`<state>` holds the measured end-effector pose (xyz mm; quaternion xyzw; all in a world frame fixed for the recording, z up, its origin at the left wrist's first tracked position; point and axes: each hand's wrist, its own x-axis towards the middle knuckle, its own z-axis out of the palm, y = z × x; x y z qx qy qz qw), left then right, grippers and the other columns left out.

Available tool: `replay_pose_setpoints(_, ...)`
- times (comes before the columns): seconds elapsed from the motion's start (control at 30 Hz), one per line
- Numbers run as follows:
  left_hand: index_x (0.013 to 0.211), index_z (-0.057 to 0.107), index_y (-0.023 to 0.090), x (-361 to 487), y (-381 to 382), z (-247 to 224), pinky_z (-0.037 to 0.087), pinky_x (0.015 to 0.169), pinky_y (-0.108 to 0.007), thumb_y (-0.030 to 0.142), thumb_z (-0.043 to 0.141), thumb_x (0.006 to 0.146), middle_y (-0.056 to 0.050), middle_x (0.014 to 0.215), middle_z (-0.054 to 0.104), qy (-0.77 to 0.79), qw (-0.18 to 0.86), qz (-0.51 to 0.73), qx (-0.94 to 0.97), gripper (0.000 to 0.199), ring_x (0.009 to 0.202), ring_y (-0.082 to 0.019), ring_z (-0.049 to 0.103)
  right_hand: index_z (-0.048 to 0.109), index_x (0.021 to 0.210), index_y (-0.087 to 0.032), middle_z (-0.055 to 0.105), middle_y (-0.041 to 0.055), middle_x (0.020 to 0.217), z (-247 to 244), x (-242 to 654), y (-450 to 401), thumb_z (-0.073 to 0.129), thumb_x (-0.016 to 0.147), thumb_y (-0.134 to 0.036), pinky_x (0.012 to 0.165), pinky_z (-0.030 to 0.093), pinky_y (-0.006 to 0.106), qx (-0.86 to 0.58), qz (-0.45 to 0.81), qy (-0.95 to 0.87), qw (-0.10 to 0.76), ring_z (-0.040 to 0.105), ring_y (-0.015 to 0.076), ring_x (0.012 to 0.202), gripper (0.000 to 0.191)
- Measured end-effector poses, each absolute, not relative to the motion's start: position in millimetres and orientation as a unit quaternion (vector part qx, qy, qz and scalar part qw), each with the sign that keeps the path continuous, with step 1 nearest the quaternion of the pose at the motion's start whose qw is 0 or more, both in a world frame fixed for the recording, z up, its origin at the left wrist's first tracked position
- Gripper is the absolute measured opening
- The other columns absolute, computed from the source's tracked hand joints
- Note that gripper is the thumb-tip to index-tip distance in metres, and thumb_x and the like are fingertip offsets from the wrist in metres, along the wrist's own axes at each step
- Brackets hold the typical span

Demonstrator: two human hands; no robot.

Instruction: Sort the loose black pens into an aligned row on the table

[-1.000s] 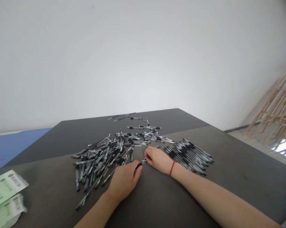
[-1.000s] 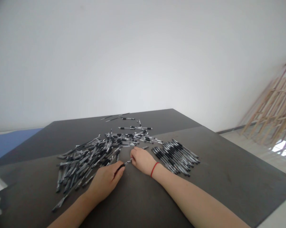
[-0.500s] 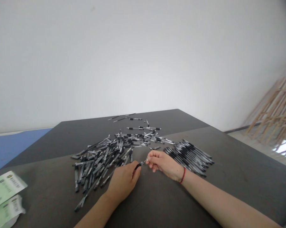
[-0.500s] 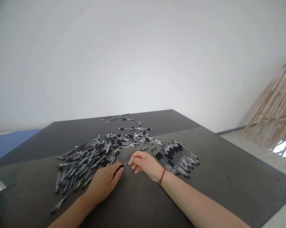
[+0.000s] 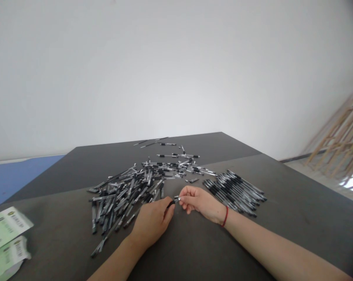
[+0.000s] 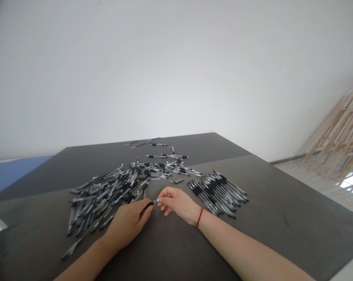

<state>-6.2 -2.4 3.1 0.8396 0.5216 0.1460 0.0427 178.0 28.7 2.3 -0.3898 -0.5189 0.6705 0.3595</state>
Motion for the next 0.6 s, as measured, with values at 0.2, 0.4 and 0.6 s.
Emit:
replay_pose_setpoints(0.2,0.086,0.052,0.022,-7,-4,5,0.035,0.059,-0.026,0.031,0.034,0.094,0.000,0.079,0.067,0.507,0.024,0.123,0.853,0.022,0.071,-0.018,0.062,0.054,0.076,-0.016,0.061,-0.0020,0.066,-2,181,31,0.058,0.072,-0.020,0.046,0.043,0.017,-0.402,0.581,-0.626,0.329,0.052,0.0067,0.053,0.007)
replay_pose_setpoints(0.4,0.086,0.053,0.022,-6,-5,8,0.034,0.059,-0.026,0.030,0.034,0.094,-0.001,0.079,0.066,0.491,0.017,0.102,0.865,0.022,0.072,-0.018,0.062,0.054,0.074,-0.017,0.060,-0.0015,0.066,3,183,26,0.052,0.079,-0.021,0.043,0.038,0.015,-0.436,0.486,-0.711,0.261,0.049,0.0066,0.050,0.007)
replay_pose_setpoints(0.6,0.084,0.052,0.022,-6,-6,9,0.034,0.059,-0.026,0.029,0.036,0.093,0.000,0.079,0.065,0.471,0.011,0.099,0.876,0.020,0.072,-0.017,0.061,0.055,0.072,-0.016,0.058,-0.0012,0.063,10,187,22,0.044,0.089,-0.028,0.049,0.038,0.018,-0.407,0.418,-0.783,0.216,0.049,0.0077,0.051,0.024)
